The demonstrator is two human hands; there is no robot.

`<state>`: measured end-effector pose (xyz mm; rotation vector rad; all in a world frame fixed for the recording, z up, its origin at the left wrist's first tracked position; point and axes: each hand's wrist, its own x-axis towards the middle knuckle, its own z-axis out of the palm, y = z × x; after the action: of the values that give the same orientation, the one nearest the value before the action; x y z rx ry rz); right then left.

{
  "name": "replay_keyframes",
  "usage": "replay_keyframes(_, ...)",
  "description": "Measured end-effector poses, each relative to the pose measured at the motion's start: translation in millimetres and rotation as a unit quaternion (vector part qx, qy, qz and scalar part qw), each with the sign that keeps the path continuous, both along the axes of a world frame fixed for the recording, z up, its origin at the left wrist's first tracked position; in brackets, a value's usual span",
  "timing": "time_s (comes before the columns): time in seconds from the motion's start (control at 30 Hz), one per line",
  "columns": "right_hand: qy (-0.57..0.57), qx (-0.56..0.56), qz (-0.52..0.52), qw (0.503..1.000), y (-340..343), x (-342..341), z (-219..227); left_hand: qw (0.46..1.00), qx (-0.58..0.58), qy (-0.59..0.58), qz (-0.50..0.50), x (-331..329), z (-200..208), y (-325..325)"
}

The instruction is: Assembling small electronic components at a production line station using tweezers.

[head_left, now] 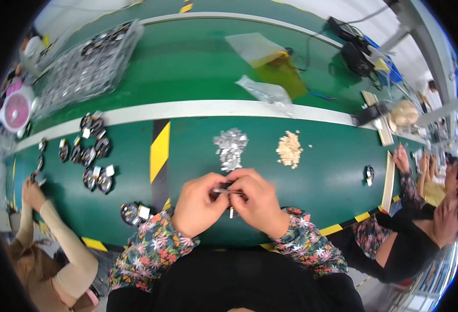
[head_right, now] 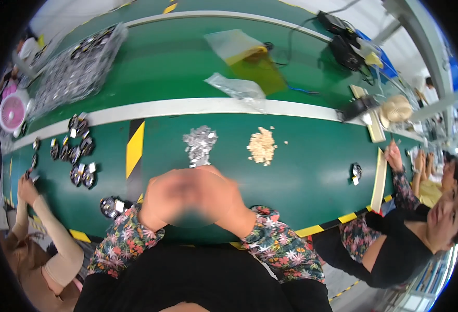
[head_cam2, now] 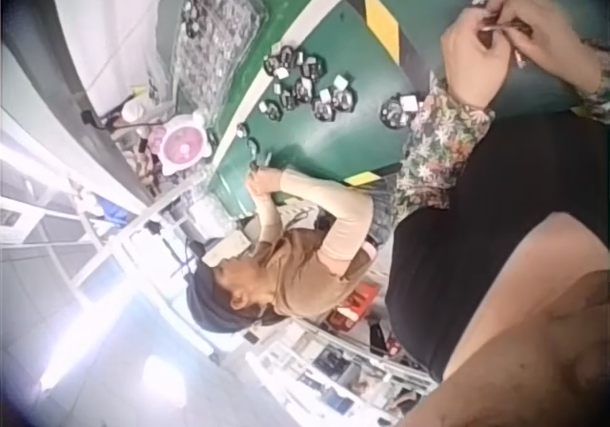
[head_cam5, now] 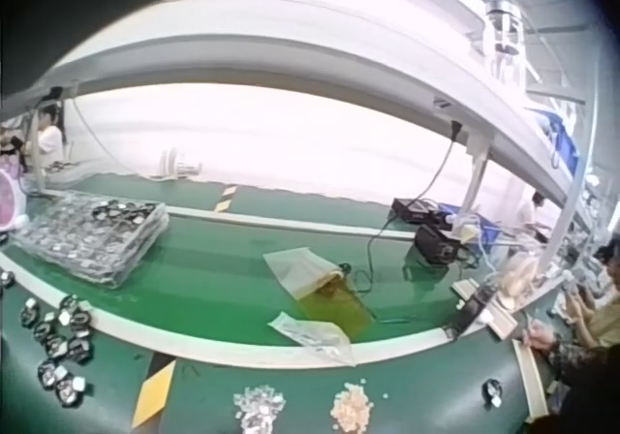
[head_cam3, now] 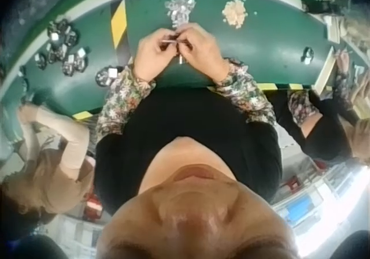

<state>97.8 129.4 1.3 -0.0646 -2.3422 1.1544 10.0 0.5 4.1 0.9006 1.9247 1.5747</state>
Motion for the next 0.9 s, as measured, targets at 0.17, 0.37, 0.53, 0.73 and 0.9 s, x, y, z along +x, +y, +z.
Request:
replay_keyframes(0.17, 0.022, 0.043, 0.012, 0.999, 0.8, 0.3, -8.7, 0.999, 0.010, 0.047, -0.004, -0.9, -6.1, 0.4)
replay_keyframes(0.37, 0.029, 0.174, 0.028, 0.984, -6.6, 3.2, -9.8, 0.992, -0.041, 0.123, 0.005, 9.8, 3.9, 0.4)
replay_keyframes(0.53, -0.005, 0.170, 0.028, 0.985, -4.7, 6.0, -5.1, 0.993, -0.053, 0.100, -0.016, 9.0, 5.4, 3.2)
replay_keyframes(0.73, 0.028, -0.042, 0.011, 0.999, 2.7, -10.5, -15.6, 0.997, -0.026, -0.072, -0.011, -7.2, -2.3, -0.4)
replay_keyframes(0.9, 0.049, -0.132, 0.009, 0.990, 9.2, -12.4, -16.1, 0.994, 0.027, -0.104, -0.037, -14.4, -6.6, -2.1)
